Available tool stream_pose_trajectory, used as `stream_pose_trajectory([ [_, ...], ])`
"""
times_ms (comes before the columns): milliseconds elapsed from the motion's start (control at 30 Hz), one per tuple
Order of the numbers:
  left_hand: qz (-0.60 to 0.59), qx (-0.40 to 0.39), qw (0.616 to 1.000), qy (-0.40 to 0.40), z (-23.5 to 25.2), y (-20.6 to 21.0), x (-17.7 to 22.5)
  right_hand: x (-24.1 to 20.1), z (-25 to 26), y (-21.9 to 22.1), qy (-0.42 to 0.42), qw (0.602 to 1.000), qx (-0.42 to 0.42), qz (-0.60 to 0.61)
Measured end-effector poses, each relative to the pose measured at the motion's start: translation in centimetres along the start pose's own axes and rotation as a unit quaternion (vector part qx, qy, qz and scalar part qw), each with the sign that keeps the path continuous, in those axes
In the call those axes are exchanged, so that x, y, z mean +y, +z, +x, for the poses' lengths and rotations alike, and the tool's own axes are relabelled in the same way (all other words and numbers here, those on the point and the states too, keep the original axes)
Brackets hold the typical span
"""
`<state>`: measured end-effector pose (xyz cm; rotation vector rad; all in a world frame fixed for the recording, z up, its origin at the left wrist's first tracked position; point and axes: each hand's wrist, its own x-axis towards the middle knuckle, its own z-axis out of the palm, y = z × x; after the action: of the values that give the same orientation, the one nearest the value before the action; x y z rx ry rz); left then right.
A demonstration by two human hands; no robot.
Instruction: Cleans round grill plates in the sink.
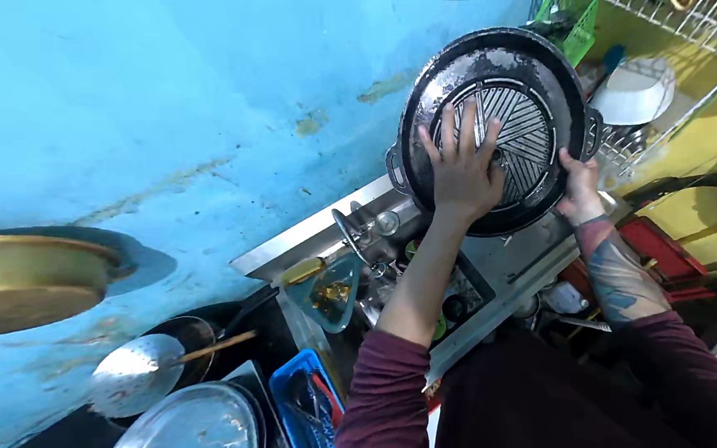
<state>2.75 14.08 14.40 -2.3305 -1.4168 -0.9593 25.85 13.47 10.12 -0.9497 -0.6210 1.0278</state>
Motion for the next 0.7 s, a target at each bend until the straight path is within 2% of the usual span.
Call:
stream_pose_trajectory([
  [133, -0.019, -0.018, 0.999, 0.028, -0.6, 0.4, 0.7, 0.2, -0.6, 0.1, 0.007, 1.000, 0.021, 0.013],
  [333, 0.002, 0.016, 0.999, -0.031, -0.7, -0.2, -0.5, 0.6, -1.0, -0.1, 0.005, 0.999, 0.024, 0.024],
  [467, -0.018, -0.005, 1.000, -0.001, -1.4, 0.4, 0.2, 0.3, -2.0, -0.1, -0.012, 1.000, 0.014, -0.008],
  [567, -0.018, -0.001, 1.000, 0.021, -1.4, 0.4, -0.4, -0.2, -4.1, -0.2, -0.016, 0.999, 0.007, -0.037],
  [700, -0.028, -0.003, 0.999, 0.028, -1.9, -0.1, -1.5, -0.1, -3.8, -0.3, -0.022, 0.999, 0.020, -0.039],
])
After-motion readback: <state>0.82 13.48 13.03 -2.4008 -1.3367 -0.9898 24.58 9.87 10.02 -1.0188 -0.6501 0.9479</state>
